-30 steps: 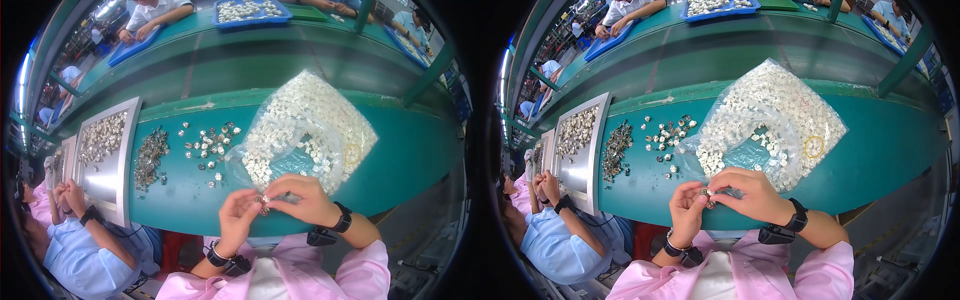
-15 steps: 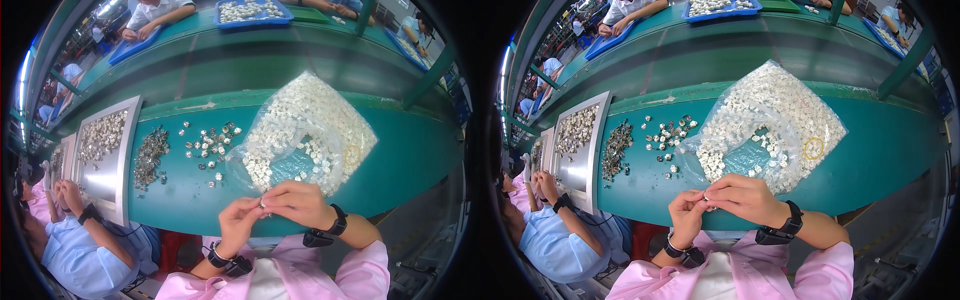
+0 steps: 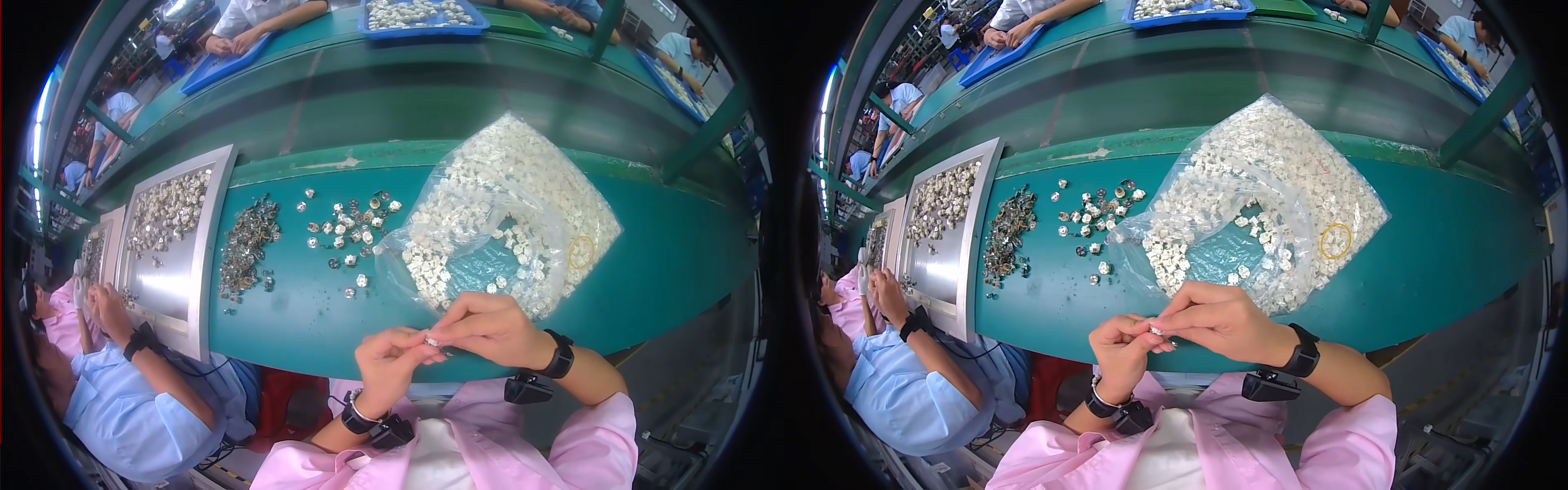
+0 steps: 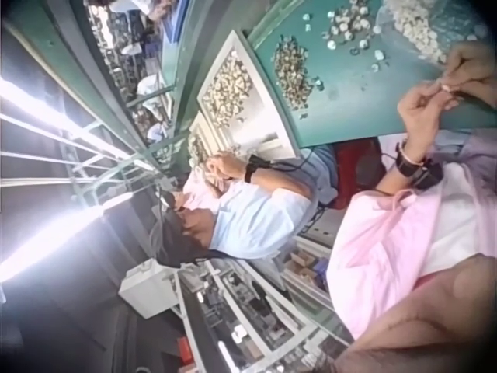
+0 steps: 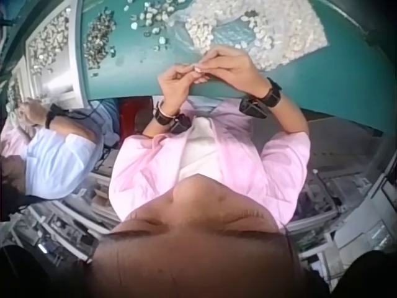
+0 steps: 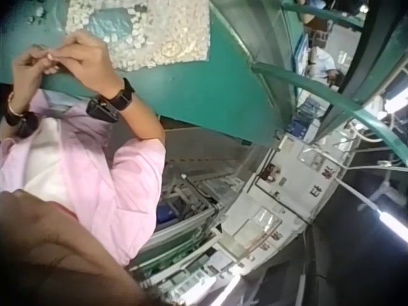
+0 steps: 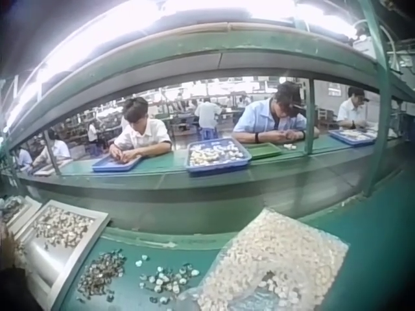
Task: The person picks up a metal base and a white plastic component by hand, fits them together, and places the assembled unit onto the green table. They repeat this process, occasionally reaching into a plastic bag to retrieve more components.
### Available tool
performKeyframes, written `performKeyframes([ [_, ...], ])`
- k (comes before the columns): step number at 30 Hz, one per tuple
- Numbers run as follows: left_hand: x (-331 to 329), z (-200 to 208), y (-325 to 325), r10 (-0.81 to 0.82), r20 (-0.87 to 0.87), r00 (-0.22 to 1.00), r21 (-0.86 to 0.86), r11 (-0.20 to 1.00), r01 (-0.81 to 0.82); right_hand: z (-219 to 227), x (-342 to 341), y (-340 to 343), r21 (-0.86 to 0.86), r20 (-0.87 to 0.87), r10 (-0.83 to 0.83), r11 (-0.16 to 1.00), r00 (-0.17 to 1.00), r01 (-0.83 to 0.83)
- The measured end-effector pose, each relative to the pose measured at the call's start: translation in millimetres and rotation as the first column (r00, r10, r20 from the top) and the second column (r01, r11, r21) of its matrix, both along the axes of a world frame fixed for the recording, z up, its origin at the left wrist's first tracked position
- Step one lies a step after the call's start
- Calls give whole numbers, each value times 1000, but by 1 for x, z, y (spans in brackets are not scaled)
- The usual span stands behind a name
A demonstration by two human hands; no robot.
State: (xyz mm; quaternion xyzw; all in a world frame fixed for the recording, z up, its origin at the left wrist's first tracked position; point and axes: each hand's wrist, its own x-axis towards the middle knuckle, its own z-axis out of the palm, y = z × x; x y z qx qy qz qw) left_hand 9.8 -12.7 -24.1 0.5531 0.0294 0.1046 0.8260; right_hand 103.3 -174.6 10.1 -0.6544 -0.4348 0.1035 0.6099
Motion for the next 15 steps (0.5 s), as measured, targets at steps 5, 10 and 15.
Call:
performKeyframes([
  [5, -1, 2, 1, -11, -8, 1000, 12, 1000, 11, 0, 4, -3, -21, -42, 80, 996, 996, -81],
  [10, -2, -1, 4, -25, -13, 1000, -64, 998, 25, -3, 1, -2, 6, -48, 59, 998, 997, -59],
  [15, 2, -5, 5, -76, -4, 997, -215, 974, 73, 5, -5, 1, 9, -98, -31, 999, 995, 32],
])
